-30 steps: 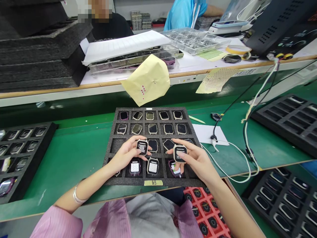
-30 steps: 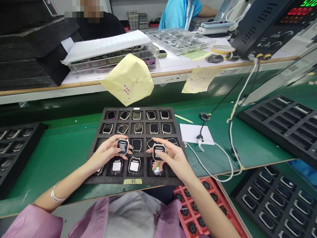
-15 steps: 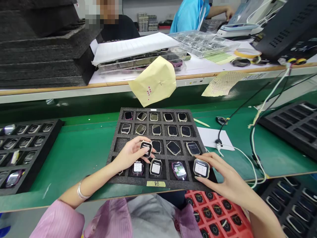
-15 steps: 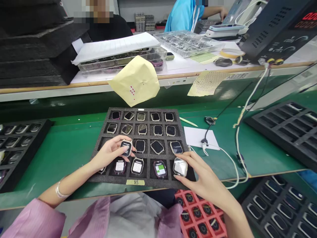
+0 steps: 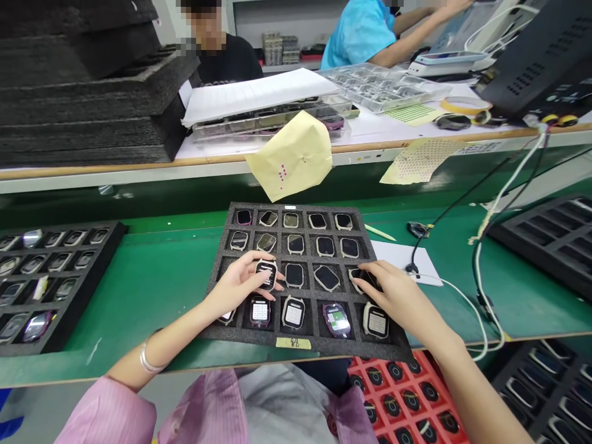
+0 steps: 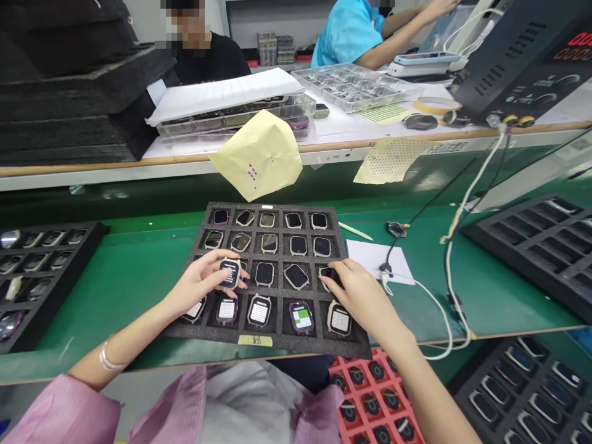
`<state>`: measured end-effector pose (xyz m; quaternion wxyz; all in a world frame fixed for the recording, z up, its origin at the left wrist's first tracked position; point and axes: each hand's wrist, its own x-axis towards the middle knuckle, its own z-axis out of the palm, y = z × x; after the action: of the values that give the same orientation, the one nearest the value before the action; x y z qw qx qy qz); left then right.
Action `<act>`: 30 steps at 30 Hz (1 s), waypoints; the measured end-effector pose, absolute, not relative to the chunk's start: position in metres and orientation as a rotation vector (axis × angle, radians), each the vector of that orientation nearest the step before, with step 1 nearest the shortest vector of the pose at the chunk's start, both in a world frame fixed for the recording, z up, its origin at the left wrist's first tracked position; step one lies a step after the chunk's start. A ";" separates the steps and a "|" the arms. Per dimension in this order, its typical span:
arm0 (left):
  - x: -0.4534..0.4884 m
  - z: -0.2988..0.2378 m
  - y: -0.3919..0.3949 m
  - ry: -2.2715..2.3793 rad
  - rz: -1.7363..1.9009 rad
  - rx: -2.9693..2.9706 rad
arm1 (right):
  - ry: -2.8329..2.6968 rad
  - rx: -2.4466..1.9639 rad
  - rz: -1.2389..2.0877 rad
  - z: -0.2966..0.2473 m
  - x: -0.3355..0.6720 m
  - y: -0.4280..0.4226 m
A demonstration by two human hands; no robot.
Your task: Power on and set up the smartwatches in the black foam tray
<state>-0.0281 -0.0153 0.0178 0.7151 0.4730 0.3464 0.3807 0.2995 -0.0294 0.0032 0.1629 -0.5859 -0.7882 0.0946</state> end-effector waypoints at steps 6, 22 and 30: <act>-0.040 0.017 -0.014 0.809 0.866 1.097 | -2.048 -1.757 0.395 -0.002 0.302 -0.027; -0.057 0.007 -0.005 1.713 0.538 2.787 | -1.107 -1.226 1.440 0.035 0.284 -0.006; -0.004 0.008 0.000 1.537 0.137 2.700 | -1.043 -0.862 1.630 0.040 0.258 0.032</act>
<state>-0.0036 -0.0001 0.0079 0.0158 0.8682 0.4940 0.0439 0.2576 0.0317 0.0397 0.4896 -0.3547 -0.4292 0.6710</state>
